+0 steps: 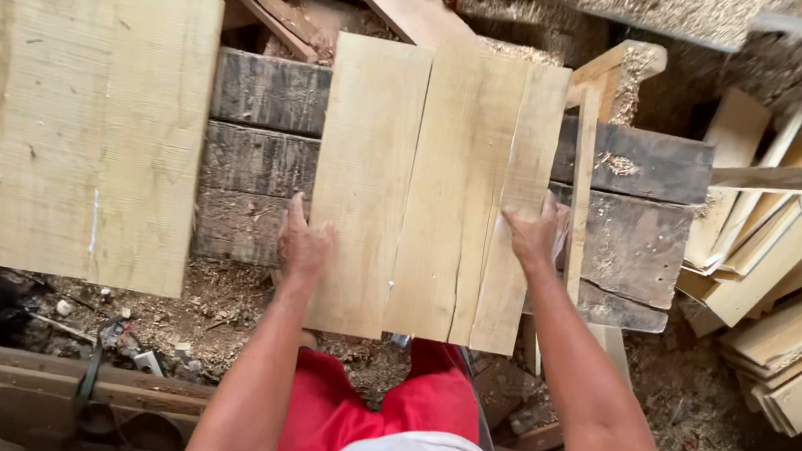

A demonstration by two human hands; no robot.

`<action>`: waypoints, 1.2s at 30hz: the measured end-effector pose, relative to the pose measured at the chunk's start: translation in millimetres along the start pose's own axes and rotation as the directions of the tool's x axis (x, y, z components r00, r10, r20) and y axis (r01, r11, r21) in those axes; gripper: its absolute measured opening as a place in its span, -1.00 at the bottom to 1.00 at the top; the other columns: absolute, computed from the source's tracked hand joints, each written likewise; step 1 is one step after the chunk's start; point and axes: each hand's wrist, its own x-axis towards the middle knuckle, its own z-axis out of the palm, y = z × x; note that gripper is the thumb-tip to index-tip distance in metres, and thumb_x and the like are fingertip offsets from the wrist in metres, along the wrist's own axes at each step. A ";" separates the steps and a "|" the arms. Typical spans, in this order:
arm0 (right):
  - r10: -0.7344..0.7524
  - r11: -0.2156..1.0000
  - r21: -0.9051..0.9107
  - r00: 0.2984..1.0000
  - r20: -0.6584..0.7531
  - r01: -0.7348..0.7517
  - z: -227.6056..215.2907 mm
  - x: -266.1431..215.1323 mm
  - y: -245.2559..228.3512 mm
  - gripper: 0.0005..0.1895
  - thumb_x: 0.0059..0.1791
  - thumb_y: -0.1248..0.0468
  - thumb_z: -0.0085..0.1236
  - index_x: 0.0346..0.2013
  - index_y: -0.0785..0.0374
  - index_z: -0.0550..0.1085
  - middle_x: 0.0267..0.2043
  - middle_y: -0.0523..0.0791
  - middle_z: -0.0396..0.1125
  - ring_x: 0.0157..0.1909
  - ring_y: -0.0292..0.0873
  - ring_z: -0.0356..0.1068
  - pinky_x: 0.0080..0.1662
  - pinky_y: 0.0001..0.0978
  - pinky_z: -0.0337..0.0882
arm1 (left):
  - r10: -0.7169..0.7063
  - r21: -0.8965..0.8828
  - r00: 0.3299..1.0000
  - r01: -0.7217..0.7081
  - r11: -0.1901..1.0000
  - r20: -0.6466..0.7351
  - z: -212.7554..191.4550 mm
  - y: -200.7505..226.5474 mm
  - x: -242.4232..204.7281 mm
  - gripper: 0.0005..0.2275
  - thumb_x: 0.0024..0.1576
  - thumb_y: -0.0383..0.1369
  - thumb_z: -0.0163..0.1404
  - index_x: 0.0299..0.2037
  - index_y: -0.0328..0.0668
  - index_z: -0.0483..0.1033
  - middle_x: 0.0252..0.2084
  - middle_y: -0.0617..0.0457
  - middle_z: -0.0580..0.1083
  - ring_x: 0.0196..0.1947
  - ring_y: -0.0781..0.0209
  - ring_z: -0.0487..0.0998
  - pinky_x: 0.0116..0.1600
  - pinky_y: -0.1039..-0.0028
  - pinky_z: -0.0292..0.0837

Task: The person applies glue to the edges of wooden boards using a small applicator and spreads it with their finger before wiping off excess with a cloth.

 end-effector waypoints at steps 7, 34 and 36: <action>-0.293 0.956 -0.035 0.954 -0.064 0.291 -6.8 -19.7 -7.3 -0.16 -0.32 -0.02 0.43 0.13 0.33 0.40 -0.15 0.07 0.25 -0.08 0.13 0.30 -0.02 -0.17 0.28 | 0.155 0.052 0.942 -0.146 0.988 -0.298 18.3 -20.3 -9.7 -0.46 -0.07 -0.45 0.08 0.18 -0.10 0.25 -0.10 -0.30 0.42 -0.05 -0.32 0.46 0.03 0.07 0.34; -0.153 0.988 -0.014 0.987 0.055 0.154 -93.4 -48.4 107.8 -0.54 -0.07 0.23 0.23 0.04 0.33 0.32 -0.12 0.16 0.30 0.00 0.25 0.32 0.04 0.10 0.26 | -0.108 -0.261 0.889 -0.014 0.965 -0.445 20.8 -137.9 -150.0 -0.59 0.12 -0.36 0.03 0.17 -0.26 0.27 -0.01 -0.37 0.38 0.05 -0.29 0.42 0.06 0.16 0.40; -0.227 0.974 0.017 0.974 -0.013 0.228 -91.1 -43.9 107.3 -0.61 -0.06 0.18 0.24 -0.01 0.21 0.37 -0.16 0.06 0.33 -0.05 0.15 0.36 -0.01 -0.02 0.31 | -0.230 -0.353 0.861 0.063 0.933 -0.453 49.5 -175.1 -161.2 -0.57 0.13 -0.30 0.03 0.19 -0.23 0.27 0.00 -0.32 0.39 0.04 -0.21 0.44 0.06 0.18 0.41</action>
